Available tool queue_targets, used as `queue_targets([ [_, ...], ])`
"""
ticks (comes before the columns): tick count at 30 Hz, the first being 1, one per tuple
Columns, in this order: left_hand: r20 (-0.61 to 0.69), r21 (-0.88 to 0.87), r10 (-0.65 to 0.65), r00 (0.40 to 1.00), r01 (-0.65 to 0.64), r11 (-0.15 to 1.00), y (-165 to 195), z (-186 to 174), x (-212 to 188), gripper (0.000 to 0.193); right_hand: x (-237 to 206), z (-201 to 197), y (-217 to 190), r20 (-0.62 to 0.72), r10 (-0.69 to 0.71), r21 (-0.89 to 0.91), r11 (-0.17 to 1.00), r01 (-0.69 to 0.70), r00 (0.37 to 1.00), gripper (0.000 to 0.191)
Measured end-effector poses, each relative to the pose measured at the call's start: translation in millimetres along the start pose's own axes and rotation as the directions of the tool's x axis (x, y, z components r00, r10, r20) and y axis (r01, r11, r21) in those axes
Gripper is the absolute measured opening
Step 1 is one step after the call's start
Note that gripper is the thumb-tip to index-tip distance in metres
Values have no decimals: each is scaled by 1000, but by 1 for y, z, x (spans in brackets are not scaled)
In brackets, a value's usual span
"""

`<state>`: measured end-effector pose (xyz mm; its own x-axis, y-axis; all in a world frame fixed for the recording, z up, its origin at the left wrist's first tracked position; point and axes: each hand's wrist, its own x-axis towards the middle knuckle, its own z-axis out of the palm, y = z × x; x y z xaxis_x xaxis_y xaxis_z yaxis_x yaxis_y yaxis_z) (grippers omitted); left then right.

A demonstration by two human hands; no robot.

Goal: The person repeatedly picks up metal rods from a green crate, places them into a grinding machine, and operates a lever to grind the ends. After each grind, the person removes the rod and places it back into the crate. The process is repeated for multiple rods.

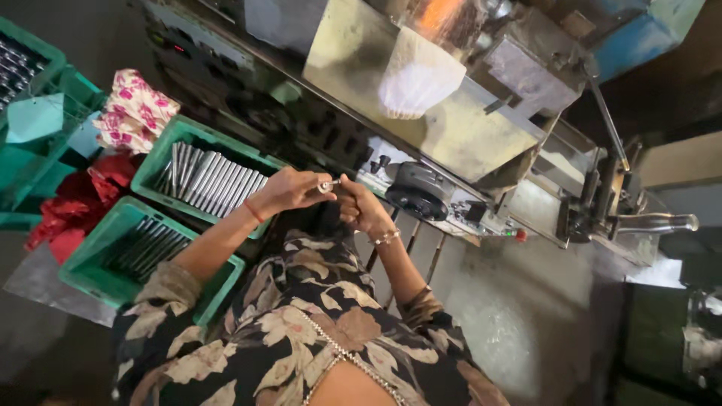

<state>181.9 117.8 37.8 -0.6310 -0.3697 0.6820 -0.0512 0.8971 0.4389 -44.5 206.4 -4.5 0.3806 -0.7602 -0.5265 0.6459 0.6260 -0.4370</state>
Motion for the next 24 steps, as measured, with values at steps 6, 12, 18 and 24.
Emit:
queue_targets([
  [6, -219, -426, -422, 880, 303, 853, 18, 4, 33, 30, 5, 1, -2, -41, -529, -367, 797, 479, 848, 38],
  [12, 558, -735, -709, 431, 654, -180, 21, 5, 52, 22, -9, 16, -25, 751, -621, -657, -666, 353, 225, 34],
  [18, 207, -766, -796, 569, 600, 229, 53, 10, 55, 21, -10, 20, -26, 627, -754, -768, -555, 319, 197, 45],
  [24, 27, -762, -751, 659, 500, 411, 72, 18, 56, 24, -31, 6, -38, 724, -634, -685, -613, 393, 274, 45],
])
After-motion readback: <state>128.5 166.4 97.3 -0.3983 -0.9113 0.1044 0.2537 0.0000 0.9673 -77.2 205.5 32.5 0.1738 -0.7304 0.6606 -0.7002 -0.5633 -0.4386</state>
